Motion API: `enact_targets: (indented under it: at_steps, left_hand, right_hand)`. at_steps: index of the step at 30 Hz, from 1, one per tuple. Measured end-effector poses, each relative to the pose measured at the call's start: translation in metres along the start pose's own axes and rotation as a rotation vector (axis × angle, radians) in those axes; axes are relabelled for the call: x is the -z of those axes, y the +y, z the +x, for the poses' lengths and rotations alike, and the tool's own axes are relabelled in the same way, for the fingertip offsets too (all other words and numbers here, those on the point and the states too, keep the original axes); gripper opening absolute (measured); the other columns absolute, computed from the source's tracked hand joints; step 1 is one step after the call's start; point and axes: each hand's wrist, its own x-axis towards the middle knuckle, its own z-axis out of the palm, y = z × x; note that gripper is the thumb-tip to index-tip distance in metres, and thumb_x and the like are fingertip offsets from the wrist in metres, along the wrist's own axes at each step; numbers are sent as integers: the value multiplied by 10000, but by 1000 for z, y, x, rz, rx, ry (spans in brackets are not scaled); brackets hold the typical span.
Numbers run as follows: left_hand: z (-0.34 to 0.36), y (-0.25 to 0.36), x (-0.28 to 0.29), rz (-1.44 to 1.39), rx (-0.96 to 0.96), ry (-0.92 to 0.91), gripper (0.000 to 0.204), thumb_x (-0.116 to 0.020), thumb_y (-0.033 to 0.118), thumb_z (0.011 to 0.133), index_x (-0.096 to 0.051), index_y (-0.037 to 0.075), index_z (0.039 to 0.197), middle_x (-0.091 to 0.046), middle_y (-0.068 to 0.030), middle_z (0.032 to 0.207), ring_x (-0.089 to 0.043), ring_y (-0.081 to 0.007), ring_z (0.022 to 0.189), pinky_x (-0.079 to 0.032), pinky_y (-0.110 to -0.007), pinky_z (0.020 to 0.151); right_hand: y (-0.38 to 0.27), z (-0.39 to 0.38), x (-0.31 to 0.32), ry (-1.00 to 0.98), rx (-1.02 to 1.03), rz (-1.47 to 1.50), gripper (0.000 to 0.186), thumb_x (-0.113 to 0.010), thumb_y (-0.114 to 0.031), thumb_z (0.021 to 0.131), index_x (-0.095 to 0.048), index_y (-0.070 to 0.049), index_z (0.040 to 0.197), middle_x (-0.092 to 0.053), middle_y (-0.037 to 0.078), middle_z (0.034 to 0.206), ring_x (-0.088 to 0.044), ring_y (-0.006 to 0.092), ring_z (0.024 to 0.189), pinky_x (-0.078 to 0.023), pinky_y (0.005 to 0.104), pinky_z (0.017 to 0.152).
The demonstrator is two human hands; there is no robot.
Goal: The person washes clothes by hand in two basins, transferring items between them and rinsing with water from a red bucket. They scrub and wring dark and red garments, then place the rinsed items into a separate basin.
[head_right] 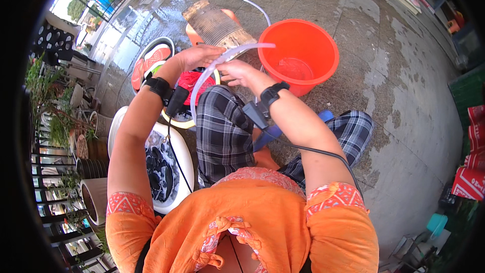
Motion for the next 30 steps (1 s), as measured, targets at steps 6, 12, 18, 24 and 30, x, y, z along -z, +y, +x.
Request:
enact_targets:
  at_steps: [6,12,18,24,30]
  left_hand:
    - [28,23,-23,-248,-68,-42,578,-491,436,889,-375,106,1348,-440,-140,1311,-453,-218,1156,-316,-324,996]
    - [-15,-2,-17,158,-190,203,515,-518,347,896,-395,122,1344,-501,-50,1270,-444,-167,1184,-322,-311,986]
    - [-100,-66,30,-84,-107,490,426,-535,253,896,-467,88,1283,-561,-57,1179,-521,-135,1068,-420,-249,848]
    - [-145,-100,46,-167,-66,638,383,-477,308,927,-479,159,1280,-598,-15,1154,-544,-90,1024,-391,-245,823]
    - [-157,-101,38,-106,-92,661,376,-465,286,936,-472,155,1288,-595,-20,1159,-551,-88,1022,-392,-236,825]
  right_hand:
    - [0,27,25,136,-1,505,373,-424,-304,928,-450,-38,1188,-530,185,1173,-556,335,1049,-407,503,912]
    - [37,42,146,616,111,1175,267,-419,-249,912,-458,-10,1023,-569,162,893,-611,335,790,-513,519,733]
    - [106,32,256,842,170,1174,60,-458,-85,858,-474,-53,906,-529,114,751,-539,242,627,-462,448,602]
    - [94,9,291,840,162,1349,81,-385,-118,901,-422,-47,893,-464,74,661,-465,199,519,-424,362,503]
    - [124,-3,344,702,200,1069,79,-357,-93,883,-393,-51,826,-448,66,640,-458,197,494,-423,352,497]
